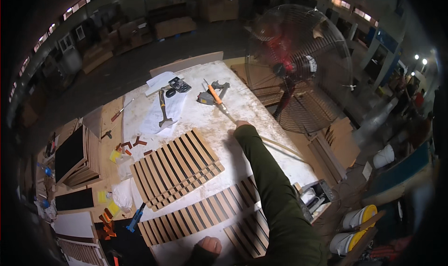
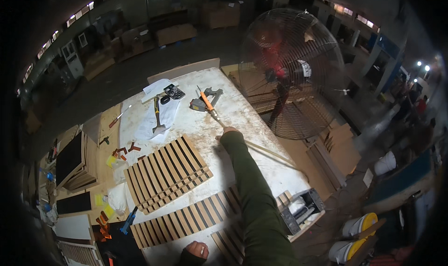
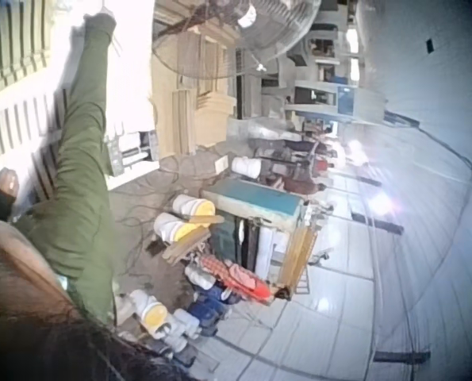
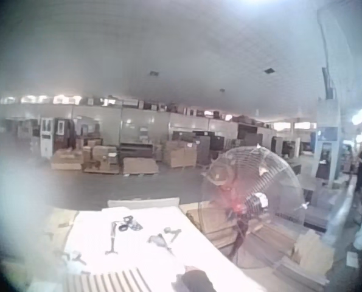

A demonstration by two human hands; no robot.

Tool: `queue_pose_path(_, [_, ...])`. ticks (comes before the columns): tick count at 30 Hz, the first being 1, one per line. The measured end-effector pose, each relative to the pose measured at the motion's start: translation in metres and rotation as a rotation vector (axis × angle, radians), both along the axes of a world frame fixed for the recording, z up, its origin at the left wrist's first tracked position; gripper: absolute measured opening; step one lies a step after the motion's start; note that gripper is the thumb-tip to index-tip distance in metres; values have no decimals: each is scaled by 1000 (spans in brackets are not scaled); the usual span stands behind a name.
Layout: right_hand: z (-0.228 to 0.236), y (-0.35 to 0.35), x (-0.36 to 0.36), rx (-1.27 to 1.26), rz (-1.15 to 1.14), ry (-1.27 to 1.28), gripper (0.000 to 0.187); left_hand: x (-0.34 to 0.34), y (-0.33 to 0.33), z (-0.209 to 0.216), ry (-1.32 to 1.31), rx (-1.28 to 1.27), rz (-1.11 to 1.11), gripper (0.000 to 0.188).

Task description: The person aligns wooden slats onto a template alongside a coworker, uses an air blow gun over the wooden pieces, taps the slats with a hammer, and positions a panel over the assembly.

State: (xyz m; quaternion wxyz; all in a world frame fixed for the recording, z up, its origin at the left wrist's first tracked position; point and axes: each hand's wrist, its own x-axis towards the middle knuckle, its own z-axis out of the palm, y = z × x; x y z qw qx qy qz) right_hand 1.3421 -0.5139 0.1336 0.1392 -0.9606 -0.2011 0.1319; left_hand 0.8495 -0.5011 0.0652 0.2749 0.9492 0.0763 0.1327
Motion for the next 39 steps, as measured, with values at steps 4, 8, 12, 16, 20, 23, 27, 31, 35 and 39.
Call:
queue_pose_path(4, [-54, 54, 40, 125, -209, -100, 78, 14, 10, 12, 90, 8, 11, 5])
queue_pose_path(8, [-89, 90, 82, 109, -337, -190, 90, 25, 24, 18, 160, -12, 28, 5])
queue_pose_path(12, [-111, 98, 117, 283, -281, -199, 72, 35, 35, 16, 238, -11, 25, 5])
queue_pose_path(16, [-120, 111, 143, 596, -242, -269, 42, 44, 37, 13, 268, -5, 10, 5])
queue_pose_path(20, [-77, 139, 155, 1025, -183, -510, 34, 45, 33, 14, 253, 22, -25, 5])
queue_pose_path(23, [-6, 137, 137, 944, -55, -441, 41, 34, 26, 8, 204, 24, -54, 5])
queue_pose_path(27, [105, 72, 72, 456, 402, -428, 38, 8, 11, -5, 109, -13, -94, 5])
queue_pose_path(31, [194, -9, 19, 171, 608, -479, 33, -14, 4, -19, 5, -47, -110, 5])
queue_pose_path(35, [256, -145, -6, -55, 386, -679, 24, -19, 0, -44, -262, 80, -129, 9])
queue_pose_path(39, [301, -303, -57, -418, 158, -678, 21, -9, -3, -72, -40, 28, -175, 10])
